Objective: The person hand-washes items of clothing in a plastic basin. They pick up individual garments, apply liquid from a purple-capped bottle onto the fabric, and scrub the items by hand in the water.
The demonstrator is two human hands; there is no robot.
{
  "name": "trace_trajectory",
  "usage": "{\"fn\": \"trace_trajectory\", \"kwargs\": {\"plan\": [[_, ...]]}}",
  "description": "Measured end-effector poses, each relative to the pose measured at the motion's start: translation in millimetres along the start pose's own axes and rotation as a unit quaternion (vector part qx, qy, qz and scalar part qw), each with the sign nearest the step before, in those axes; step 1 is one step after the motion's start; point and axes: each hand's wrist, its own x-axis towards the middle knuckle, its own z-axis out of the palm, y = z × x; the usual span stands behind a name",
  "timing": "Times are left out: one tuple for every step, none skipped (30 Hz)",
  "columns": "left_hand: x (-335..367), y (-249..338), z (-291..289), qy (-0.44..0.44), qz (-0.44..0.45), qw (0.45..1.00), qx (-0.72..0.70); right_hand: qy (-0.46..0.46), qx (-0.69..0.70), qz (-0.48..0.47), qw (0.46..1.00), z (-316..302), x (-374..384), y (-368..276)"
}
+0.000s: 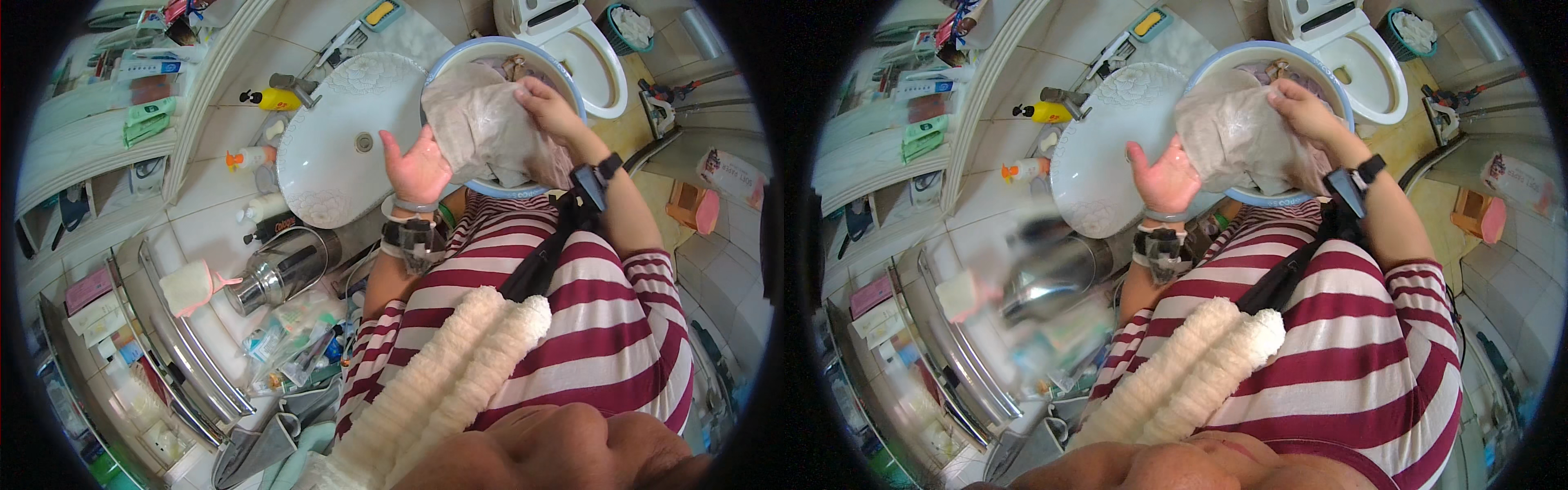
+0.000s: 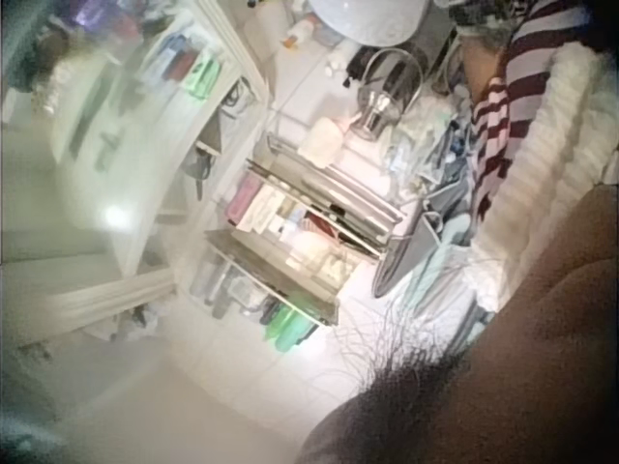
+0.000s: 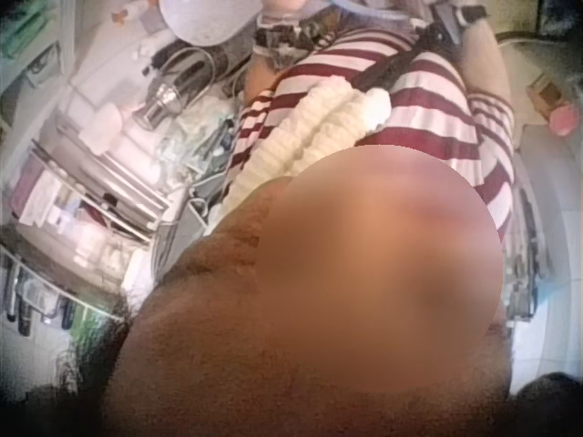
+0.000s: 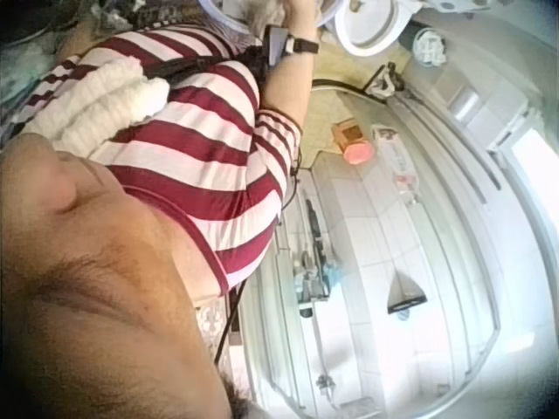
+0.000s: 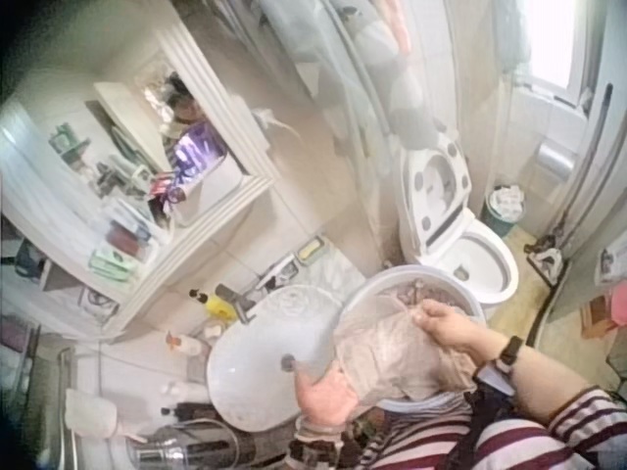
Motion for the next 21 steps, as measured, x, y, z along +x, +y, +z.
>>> {"fn": "trace_trajectory", "kwargs": {"plan": [[-1.3,6.6,6.8,0.004,0.0,1.0,-0.002,-0.028,0.07,-0.026,0.997,-2.5,-10.3,-10.7],[-2.3,13.3,13.6,-0.02,-0.001,0.999,0.028,-0.025,0.083,-0.037,0.996,-5.9,-17.4,-20.0],[-4.1,18.1,21.5,-0.045,-0.002,0.997,0.059,-0.021,0.097,-0.051,0.994,-8.1,-26.3,-29.4],[-3.9,20.8,25.6,-0.045,-0.002,0.997,0.06,-0.015,0.117,-0.057,0.991,-9.0,-33.5,-34.1],[-4.3,22.8,29.1,-0.055,-0.01,0.996,0.069,-0.015,0.118,-0.058,0.991,-10.7,-37.7,-37.7],[-2.9,23.9,32.8,-0.069,-0.02,0.994,0.078,-0.015,0.119,-0.078,0.99,-14.4,-42.1,-41.6],[-3.2,25.0,37.5,-0.071,-0.023,0.994,0.078,-0.015,0.12,-0.099,0.988,-17.0,-46.4,-46.4],[-5.1,25.8,42.6,-0.084,-0.028,0.993,-0.075,-0.02,0.131,-0.102,0.986,-18.4,-51.0,-53.0],[-6.3,26.3,45.4,-0.094,-0.034,0.968,-0.228,-0.016,0.131,-0.103,0.986,-19.1,-56.1,-59.6],[-6.9,28.6,46.1,-0.095,-0.038,0.968,-0.229,-0.03,0.145,-0.11,0.983,-18.4,-60.6,-66.6],[-7.6,32.4,46.5,-0.117,-0.034,0.977,-0.175,-0.044,0.16,-0.117,0.979,-17.6,-64.6,-73.6],[-7.9,36.2,46.5,-0.139,-0.03,0.982,-0.121,-0.071,0.171,-0.123,0.975,-16.5,-68.4,-80.7],[-7.3,39.5,45.5,-0.14,-0.034,0.982,-0.122,-0.067,0.171,-0.123,0.975,-15.1,-71.8,-84.5],[-6.6,42.7,43.7,-0.185,-0.036,0.98,-0.058,-0.064,0.175,-0.129,0.974,-13.6,-74.9,-87.2],[-5.7,45.2,44.0,-0.229,-0.038,0.973,0.008,-0.063,0.179,-0.134,0.973,-12.6,-77.4,-89.4],[-5.9,46.6,46.2,-0.229,-0.04,0.972,0.008,-0.061,0.18,-0.135,0.972,-12.4,-80.0,-91.9],[-7.2,47.7,51.2,-0.223,-0.038,0.974,0.033,-0.054,0.158,-0.149,0.975,-12.5,-82.5,-94.3],[-8.4,48.5,55.9,-0.216,-0.037,0.974,0.058,-0.047,0.136,-0.162,0.976,-12.5,-85.3,-96.2],[-9.1,49.3,58.3,-0.215,-0.04,0.974,0.058,-0.045,0.138,-0.162,0.976,-12.2,-88.0,-97.9],[-9.7,49.9,60.2,-0.215,-0.036,0.973,0.071,-0.036,0.128,-0.17,0.976,-11.9,-90.5,-99.5],[-10.7,50.1,61.9,-0.214,-0.031,0.973,0.085,-0.029,0.118,-0.178,0.977,-11.4,-91.9,-100.9]]}}
